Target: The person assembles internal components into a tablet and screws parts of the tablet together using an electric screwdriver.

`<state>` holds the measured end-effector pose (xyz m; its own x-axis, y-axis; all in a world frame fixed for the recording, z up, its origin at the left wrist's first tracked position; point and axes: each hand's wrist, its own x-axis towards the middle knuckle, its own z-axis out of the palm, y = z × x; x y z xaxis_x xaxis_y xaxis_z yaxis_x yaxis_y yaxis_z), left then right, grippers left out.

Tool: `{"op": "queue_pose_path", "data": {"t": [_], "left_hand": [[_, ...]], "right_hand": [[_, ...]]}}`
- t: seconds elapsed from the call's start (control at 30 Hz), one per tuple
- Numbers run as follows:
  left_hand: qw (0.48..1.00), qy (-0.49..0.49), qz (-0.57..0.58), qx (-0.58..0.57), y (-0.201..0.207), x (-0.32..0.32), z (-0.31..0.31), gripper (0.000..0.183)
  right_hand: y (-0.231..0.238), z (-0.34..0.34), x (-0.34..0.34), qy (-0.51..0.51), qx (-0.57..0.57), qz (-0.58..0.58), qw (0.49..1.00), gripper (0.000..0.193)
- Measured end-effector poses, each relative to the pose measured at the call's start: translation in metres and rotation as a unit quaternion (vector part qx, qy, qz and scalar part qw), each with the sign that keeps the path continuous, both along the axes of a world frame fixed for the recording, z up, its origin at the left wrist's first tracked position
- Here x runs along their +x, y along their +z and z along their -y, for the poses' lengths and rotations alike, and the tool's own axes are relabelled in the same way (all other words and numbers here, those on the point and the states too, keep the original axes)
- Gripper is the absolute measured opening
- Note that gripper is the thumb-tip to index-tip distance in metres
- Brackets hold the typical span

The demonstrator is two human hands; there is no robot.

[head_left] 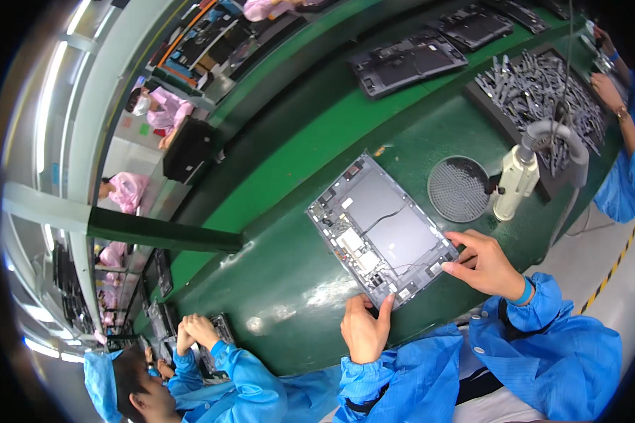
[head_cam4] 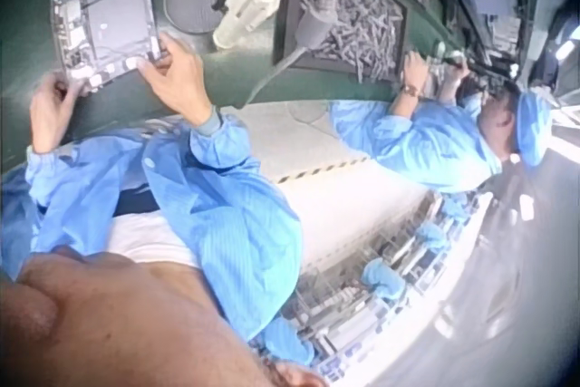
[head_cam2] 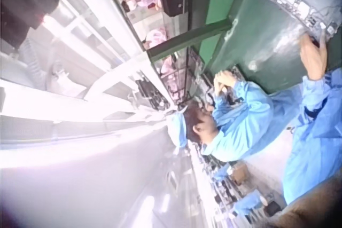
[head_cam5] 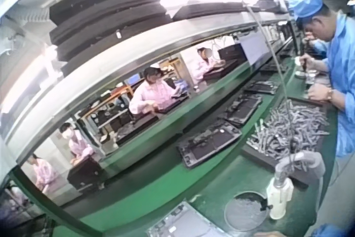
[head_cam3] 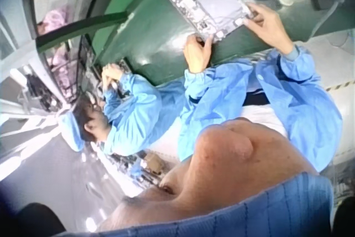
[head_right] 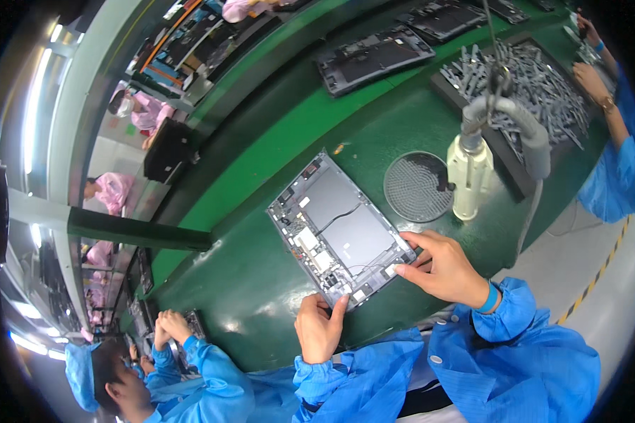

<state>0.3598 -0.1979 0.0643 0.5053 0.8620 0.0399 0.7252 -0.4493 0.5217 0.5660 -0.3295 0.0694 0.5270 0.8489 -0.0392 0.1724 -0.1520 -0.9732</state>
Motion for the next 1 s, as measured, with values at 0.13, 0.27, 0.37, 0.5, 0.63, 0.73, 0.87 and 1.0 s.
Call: {"op": "queue_pose_path", "data": {"t": [0.13,0.27,0.37,0.5,0.63,0.73,0.87,1.0], "left_hand": [[0.963,0.071,0.175,-0.192,-0.006,-0.004,0.008,0.029],[0.794,0.163,0.469,-0.351,-0.017,0.004,-0.035,0.018],[0.773,0.141,0.504,-0.358,-0.016,0.03,-0.111,0.006],[0.78,0.144,0.514,-0.328,-0.017,0.076,-0.212,0.012],[0.75,0.17,0.537,-0.347,-0.045,0.089,-0.328,0.015],[0.726,0.214,0.568,-0.324,-0.038,0.126,-0.323,0.021],[0.738,0.21,0.572,-0.292,-0.036,0.128,-0.312,0.038],[0.759,0.235,0.562,-0.229,-0.026,0.12,-0.29,0.042]], "right_hand": [[-0.012,0.011,-0.014,-0.012,0.084,-0.078,0.993,0.055],[-0.01,0.008,-0.022,0.07,0.125,-0.148,0.978,0.061],[0.031,0.002,-0.005,0.094,0.198,-0.103,0.97,0.039],[0.102,0.003,0.016,0.191,0.37,-0.09,0.905,0.016],[0.125,0.009,-0.007,0.196,0.57,-0.011,0.798,0.016],[0.141,-0.005,-0.006,0.154,0.641,-0.033,0.751,0.023],[0.148,0.006,-0.028,0.096,0.603,-0.094,0.786,0.02],[0.15,0.004,-0.034,0.123,0.595,-0.138,0.782,0.014]]}}
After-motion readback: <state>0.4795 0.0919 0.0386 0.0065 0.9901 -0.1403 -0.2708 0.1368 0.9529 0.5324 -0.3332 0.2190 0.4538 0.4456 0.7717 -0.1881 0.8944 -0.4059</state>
